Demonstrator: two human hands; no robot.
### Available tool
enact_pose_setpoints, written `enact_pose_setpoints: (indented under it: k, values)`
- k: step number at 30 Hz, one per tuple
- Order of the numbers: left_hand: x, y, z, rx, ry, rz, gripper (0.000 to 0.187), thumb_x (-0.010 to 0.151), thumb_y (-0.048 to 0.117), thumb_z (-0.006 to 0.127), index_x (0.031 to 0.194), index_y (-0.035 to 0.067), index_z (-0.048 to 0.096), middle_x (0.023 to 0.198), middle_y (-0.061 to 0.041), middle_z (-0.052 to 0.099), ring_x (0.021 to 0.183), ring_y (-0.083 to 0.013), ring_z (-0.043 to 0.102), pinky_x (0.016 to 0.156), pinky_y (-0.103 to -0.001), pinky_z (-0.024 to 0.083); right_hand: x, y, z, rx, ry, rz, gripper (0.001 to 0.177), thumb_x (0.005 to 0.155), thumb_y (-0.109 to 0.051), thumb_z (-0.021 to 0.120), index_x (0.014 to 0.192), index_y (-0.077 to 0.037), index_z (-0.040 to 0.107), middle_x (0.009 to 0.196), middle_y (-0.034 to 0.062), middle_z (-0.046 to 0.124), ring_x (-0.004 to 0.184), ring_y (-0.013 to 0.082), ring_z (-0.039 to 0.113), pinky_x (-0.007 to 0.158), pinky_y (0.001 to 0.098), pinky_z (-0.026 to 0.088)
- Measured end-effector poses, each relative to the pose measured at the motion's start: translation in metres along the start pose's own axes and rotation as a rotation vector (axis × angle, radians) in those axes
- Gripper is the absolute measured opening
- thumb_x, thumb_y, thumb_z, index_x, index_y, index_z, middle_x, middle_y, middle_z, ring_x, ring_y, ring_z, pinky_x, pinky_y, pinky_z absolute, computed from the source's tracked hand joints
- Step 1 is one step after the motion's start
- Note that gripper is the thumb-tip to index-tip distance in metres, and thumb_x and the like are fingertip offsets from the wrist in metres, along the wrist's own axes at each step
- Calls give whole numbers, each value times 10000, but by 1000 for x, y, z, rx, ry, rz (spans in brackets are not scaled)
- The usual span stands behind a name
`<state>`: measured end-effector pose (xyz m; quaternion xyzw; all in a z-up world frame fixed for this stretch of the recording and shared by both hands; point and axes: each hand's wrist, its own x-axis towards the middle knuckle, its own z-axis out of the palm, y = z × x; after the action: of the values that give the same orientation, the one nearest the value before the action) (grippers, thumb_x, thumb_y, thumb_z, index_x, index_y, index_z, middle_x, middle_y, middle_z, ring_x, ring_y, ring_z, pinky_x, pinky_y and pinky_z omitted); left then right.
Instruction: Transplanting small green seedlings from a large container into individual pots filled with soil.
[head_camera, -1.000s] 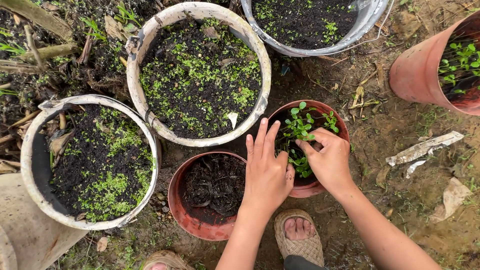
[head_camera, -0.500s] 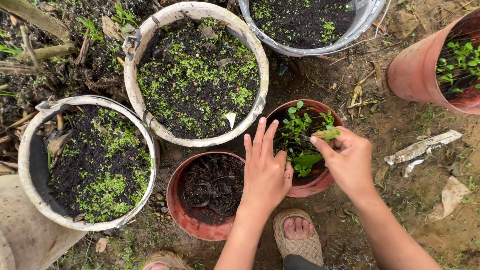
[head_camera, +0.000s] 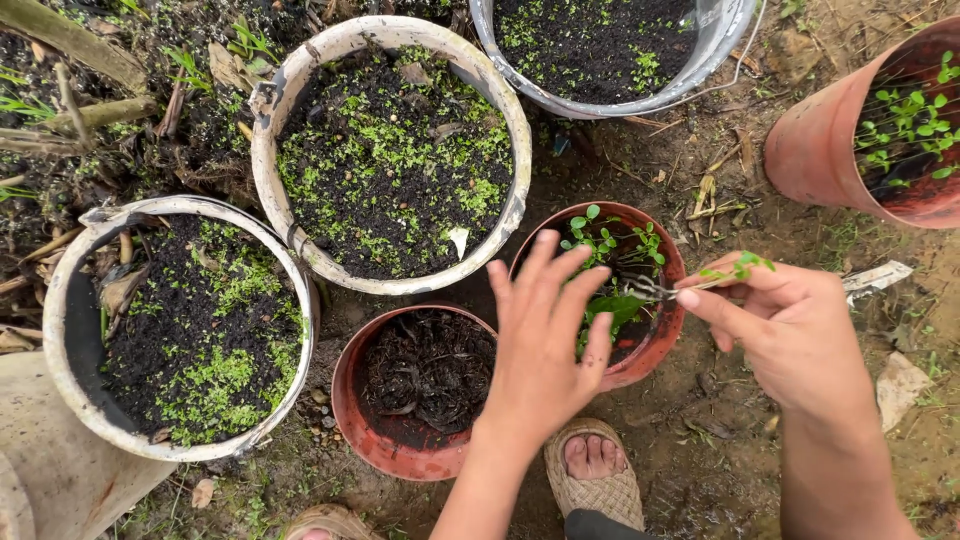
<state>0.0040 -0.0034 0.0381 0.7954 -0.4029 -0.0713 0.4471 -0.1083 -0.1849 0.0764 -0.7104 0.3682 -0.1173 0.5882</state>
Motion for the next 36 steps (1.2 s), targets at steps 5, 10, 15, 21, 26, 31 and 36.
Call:
enact_pose_setpoints:
  k: [5, 10, 15, 21, 26, 31, 36]
  values:
    - [8, 22, -10, -207, 29, 148, 241, 971, 85, 722, 1188, 27, 632, 1251, -117, 698, 1343, -365, 568, 1231, -753, 217, -2, -8, 4, 0, -94, 56, 204, 796, -15, 802, 992, 36, 788, 708, 59, 689, 462, 76, 415, 416, 184, 319]
    - [5, 23, -3, -274, 92, 78, 190, 915, 48, 763, 1084, 35, 678, 1057, -96, 728, 1118, -287, 654, 1221, -678, 317, -5, -29, 19, -36, -113, 54, 117, 794, -36, 816, 891, 24, 790, 768, 76, 752, 461, 65, 455, 399, 201, 356]
    - [7, 22, 0, -703, 151, -376, 129, 853, 157, 812, 946, 169, 724, 913, 27, 766, 818, -64, 690, 1230, -457, 432, -10, -50, 22, -45, -80, 32, 221, 811, -31, 775, 1024, 23, 795, 946, 105, 783, 422, 84, 430, 379, 201, 334]
    - [7, 11, 0, -1297, 237, -666, 224, 814, -70, 798, 969, 39, 678, 943, -134, 767, 948, -240, 782, 861, -323, 650, -27, -40, 32, -200, -48, -228, 127, 810, -72, 797, 936, -66, 786, 960, 100, 778, 623, 75, 612, 422, 149, 428]
    - [6, 15, 2, -1309, 229, -657, 218, 821, -63, 790, 976, 35, 671, 945, -149, 767, 969, -264, 785, 858, -348, 655, -31, -34, 43, -139, -36, -86, 183, 763, -67, 851, 934, -24, 801, 832, 60, 822, 626, 66, 704, 597, 174, 596]
    - [5, 15, 5, -1364, 252, -614, 217, 846, -52, 772, 1013, 30, 660, 989, -189, 774, 1007, -279, 773, 876, -368, 655, -32, -31, 42, -71, -3, -89, 127, 797, 4, 808, 921, 21, 786, 852, 110, 816, 729, 107, 740, 680, 194, 626]
    - [4, 14, 8, -1444, 274, -627, 236, 859, -40, 756, 1047, 16, 624, 1078, -274, 748, 1001, -330, 760, 869, -395, 656, -32, -26, 41, -16, -7, -50, 119, 789, 19, 808, 905, 32, 782, 840, 128, 818, 714, 128, 760, 674, 214, 656]
